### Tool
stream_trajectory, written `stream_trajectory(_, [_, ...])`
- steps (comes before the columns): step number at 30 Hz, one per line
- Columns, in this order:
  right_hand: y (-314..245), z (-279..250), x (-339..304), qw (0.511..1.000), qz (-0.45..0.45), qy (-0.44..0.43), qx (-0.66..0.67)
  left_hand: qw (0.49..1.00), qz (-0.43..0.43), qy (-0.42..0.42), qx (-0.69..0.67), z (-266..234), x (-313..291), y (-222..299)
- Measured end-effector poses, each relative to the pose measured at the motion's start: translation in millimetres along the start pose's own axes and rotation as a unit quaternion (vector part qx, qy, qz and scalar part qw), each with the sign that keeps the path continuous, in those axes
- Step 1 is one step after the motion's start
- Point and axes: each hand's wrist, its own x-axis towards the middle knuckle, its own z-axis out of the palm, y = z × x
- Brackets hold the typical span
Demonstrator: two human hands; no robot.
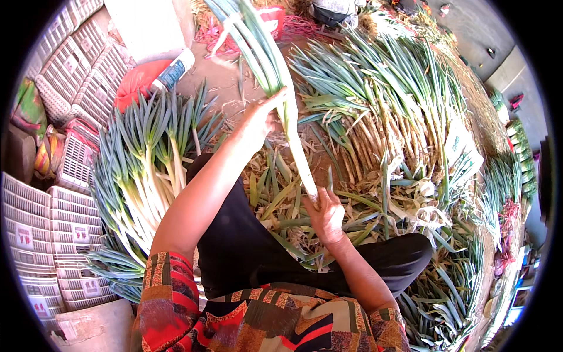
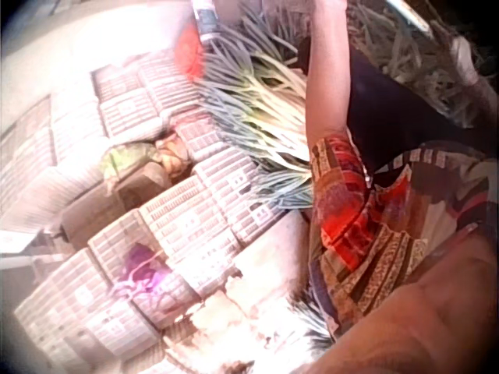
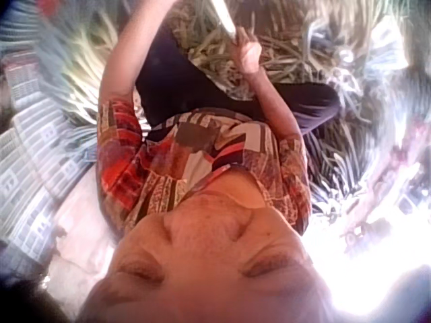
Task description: The person cleans and peels leeks by hand and trims the ends with a small knife while sitting on the floor among piles of the vegetables.
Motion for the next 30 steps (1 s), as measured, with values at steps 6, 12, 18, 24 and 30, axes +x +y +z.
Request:
stream_trajectory(6, [7,-22,37,0.953,0.141,-0.087,0.253,0.995,0.034,0.089,0.007,5,17,-30])
stream_trajectory(12, [-18,12,115,0.976,0.033,0.109,0.186,0.995,-0.039,0.076,0.055,29,15,-55])
stream_trajectory(18, [0,13,115,0.883,0.283,0.100,0.361,0.976,-0.024,0.206,0.058,34,23,-77])
stream_trajectory(24, [123,-57,75,0.798,0.420,0.289,0.320,0.969,0.089,0.229,-0.014,29,19,-40])
stream_trajectory(30, [237,-182,1,0.827,0.464,0.254,0.191,0.972,0.073,0.152,-0.163,-3,30,-32])
